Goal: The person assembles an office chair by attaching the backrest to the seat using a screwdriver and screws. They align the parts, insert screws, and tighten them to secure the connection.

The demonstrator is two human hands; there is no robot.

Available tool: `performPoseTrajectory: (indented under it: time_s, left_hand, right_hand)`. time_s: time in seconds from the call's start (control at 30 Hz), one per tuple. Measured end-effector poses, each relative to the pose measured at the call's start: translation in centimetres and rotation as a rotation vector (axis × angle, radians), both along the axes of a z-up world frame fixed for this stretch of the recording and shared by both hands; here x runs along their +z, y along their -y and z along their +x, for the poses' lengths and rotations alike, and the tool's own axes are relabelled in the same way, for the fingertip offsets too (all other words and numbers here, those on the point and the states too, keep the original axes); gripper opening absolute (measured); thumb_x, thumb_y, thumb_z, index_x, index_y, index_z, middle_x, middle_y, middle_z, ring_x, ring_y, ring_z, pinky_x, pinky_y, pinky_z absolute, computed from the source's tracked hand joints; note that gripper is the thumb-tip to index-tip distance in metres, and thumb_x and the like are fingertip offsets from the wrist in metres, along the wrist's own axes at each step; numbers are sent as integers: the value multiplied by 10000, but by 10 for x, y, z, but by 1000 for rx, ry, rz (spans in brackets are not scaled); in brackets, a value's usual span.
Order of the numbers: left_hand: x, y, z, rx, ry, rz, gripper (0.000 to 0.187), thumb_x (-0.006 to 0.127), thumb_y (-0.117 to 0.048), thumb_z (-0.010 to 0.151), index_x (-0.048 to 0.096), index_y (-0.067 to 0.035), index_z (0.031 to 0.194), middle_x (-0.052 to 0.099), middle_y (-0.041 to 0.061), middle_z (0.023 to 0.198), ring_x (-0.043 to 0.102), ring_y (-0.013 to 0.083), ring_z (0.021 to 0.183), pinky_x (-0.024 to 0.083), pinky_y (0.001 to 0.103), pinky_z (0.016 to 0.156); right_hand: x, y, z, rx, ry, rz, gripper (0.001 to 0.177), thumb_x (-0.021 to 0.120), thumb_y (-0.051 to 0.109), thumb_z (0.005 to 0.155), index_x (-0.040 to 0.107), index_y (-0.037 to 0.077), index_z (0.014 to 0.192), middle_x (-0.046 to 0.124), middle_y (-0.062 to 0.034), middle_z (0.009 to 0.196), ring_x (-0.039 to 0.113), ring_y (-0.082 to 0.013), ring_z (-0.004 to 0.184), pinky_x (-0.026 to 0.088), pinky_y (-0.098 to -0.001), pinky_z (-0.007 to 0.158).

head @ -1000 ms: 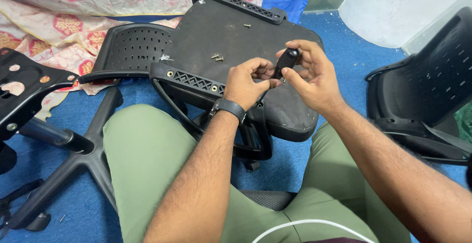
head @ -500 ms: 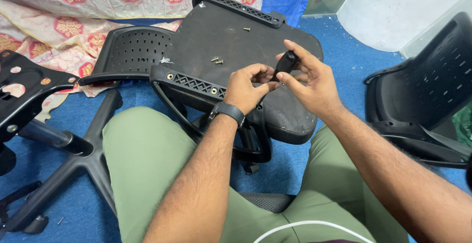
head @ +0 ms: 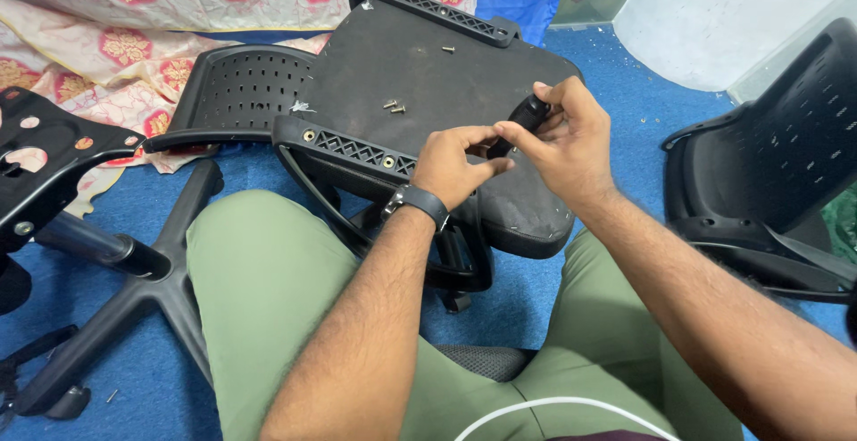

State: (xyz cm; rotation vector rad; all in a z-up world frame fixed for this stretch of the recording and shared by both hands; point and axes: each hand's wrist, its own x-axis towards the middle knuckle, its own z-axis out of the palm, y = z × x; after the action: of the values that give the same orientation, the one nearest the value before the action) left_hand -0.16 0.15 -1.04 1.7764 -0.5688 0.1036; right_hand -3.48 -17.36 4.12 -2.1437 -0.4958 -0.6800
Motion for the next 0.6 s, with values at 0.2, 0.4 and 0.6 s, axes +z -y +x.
performPoseTrajectory:
  time_s: [0.2,0.4,0.6]
  left_hand:
    - [8,1,-4,12,-71,19,400,845,-211,784,758,-128,1165,798,66,1073,773,179,991,599,329,878]
    - [4,-7,2,-67,-140,58,357,783,-195,877,731,-136,1225,800,70,1102,752,190,1072,560,362,954]
    - [-17,-8,15,-222,-231,-328,423,801,-185,809,712,-30,1192,773,129,1135,721,230,1113,558,370,959]
  right_hand:
    - [5,2,-4,-6,-40,-32,400,850,61,922,531,-17,1149,634,-118,1105,675,-127,993,641,-258,766]
    - [10,0,-10,227,-206,88,528,665,-31,970,427,48,1435,604,-133,1409,614,-195,1317,620,-333,997]
    - [2,-2,-9,214,-205,112,609,711,-51,965,417,82,1481,613,-133,1373,636,-196,1283,627,-342,1005]
